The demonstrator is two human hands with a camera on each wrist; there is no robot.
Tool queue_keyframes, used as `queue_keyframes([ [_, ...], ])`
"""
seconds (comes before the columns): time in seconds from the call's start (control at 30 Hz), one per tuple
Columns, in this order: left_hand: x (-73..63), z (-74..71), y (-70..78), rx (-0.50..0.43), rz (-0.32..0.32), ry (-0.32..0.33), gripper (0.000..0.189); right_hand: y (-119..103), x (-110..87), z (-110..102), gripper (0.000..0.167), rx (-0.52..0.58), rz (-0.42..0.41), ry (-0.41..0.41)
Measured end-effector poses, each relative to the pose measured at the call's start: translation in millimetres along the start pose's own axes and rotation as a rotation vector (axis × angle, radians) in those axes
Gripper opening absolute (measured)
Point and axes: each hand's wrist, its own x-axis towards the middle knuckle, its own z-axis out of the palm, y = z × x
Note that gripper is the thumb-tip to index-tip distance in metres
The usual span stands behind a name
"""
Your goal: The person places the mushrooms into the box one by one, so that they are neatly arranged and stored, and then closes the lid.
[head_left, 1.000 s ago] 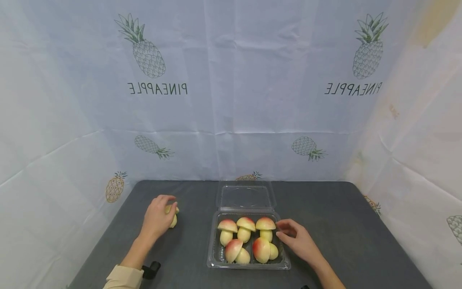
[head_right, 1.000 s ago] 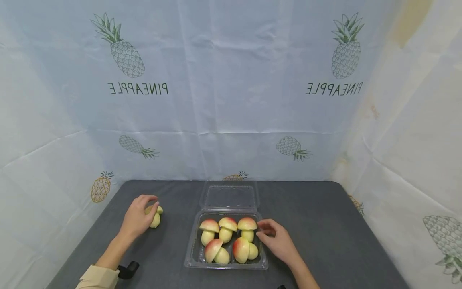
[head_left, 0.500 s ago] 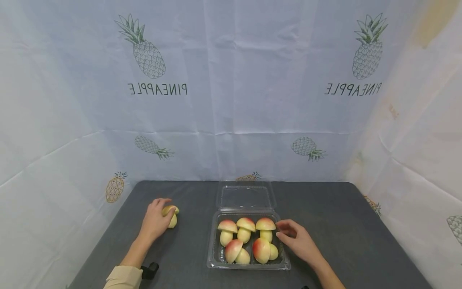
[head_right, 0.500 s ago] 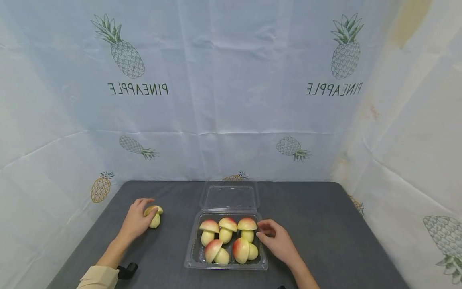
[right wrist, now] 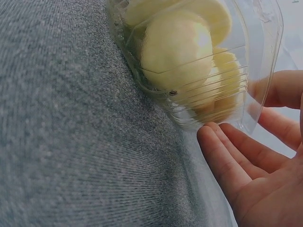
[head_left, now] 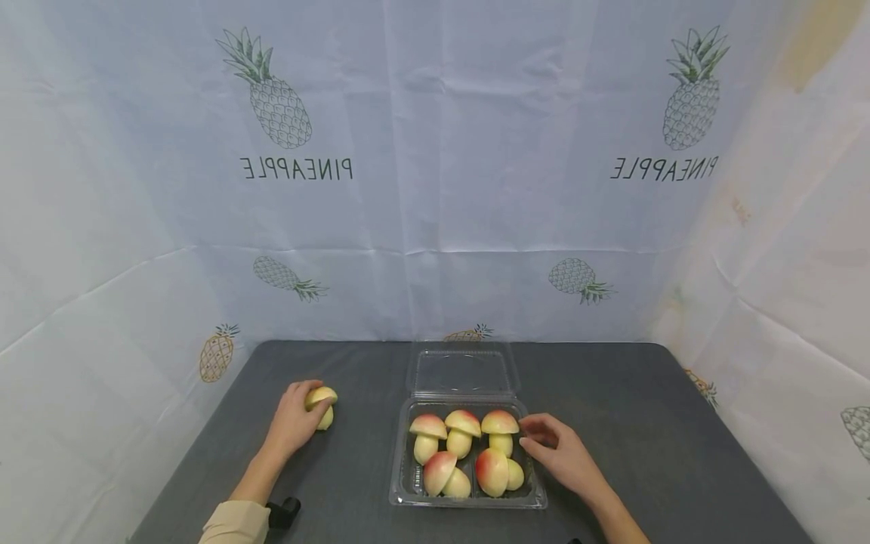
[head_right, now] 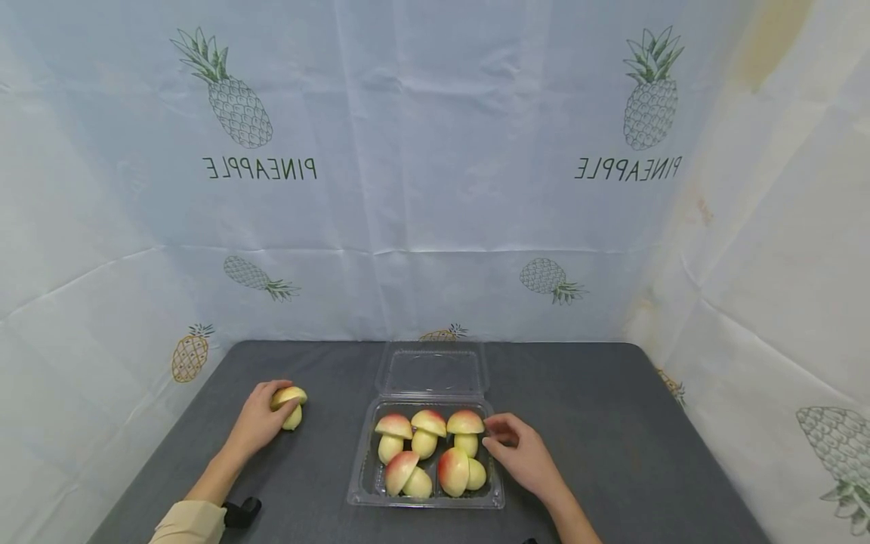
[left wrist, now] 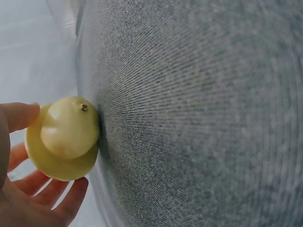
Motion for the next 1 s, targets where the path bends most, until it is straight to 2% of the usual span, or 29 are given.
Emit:
queue_keyframes([
  [0.33, -0.9, 5.3, 3.5, -0.006, 0.027, 0.007, 0.046, -0.4, -0.3, -0.1, 0.034, -0.005, -0.002, -0.001],
  [0.73, -9.2, 15.3, 24.2, -0.031, 0.08, -0.026, 0.043, 0.8, 0.3, 1.3, 0.034, 0.0, -0.005, 0.004],
  [1.0, -14.8, 23.3, 42.3, -0.037, 0.126, -0.025, 0.039, -0.6, -0.4, 1.1, 0.034, -0.002, -0.01, 0.007],
])
